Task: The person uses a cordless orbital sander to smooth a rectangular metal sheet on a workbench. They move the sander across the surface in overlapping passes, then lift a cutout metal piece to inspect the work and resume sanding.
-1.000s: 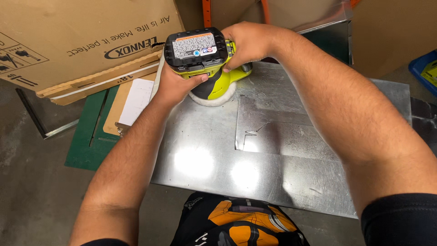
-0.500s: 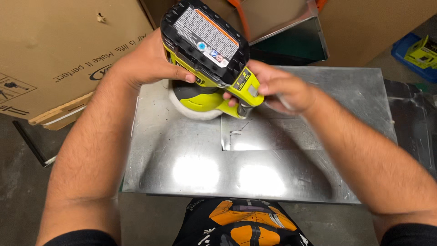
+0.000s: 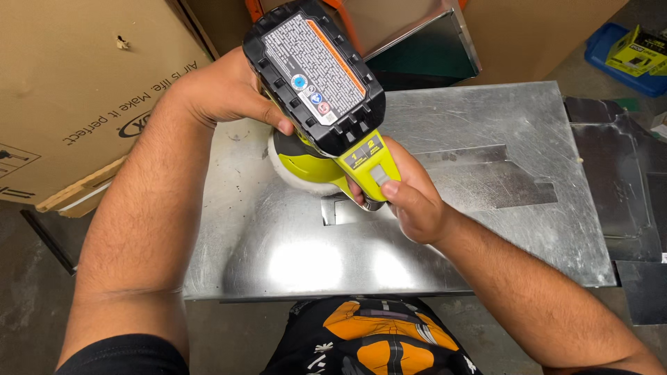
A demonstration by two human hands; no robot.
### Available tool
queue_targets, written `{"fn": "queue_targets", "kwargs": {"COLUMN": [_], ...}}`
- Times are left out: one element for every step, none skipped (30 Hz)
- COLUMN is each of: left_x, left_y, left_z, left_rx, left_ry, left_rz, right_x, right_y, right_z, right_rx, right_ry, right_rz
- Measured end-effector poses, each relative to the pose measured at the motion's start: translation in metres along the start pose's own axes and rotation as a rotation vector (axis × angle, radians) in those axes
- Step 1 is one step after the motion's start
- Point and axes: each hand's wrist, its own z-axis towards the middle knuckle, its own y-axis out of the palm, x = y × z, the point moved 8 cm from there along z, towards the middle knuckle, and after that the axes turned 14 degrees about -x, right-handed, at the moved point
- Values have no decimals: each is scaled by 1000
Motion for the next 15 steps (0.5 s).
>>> {"fn": "queue_targets", "kwargs": {"left_x": [1,2,2,4,7,9,10,10,10,9,9,9,7,5,2], "left_y": [0,0,0,1,2,2,3,3,3,2,3,3,4,3,3], "left_z": [2,3,5,6,8,9,10,11,11,11,12,13,13,12,11], "left_rx": [-2,-15,-26,-28,-31,-35,-36,-34,-31,-31,-39,-48,-49,-38,-27], "left_ry": [1,-8,-17,-16,-5,6,6,-4,-15,-15,-13,-12,-12,-19,-26], "left_rz": [1,3,4,5,-6,-18,-16,-15,-15,-13,19,52,52,43,33], "right_x": [0,-1,-2,-3,-5,-7,-7,-7,-6,-5,-5,-5,-4,-3,-2], "right_y": [0,0,0,1,1,0,-1,-3,-5,-5,-5,-5,-5,-6,-6], "right_z": [-2,-4,-5,-5,-5,-4,-5,-5,-5,-4,-4,-4,-4,-5,-6], "right_rx": [2,8,14,15,28,40,41,53,66,66,74,82,83,88,93], "right_ry": [-1,-4,-6,-7,-17,-27,-29,-25,-21,-22,-33,-45,-45,-47,-48], "right_rz": [-2,-16,-30,-31,-34,-38,-39,-60,-80,-80,-65,-50,-50,-57,-63]}}
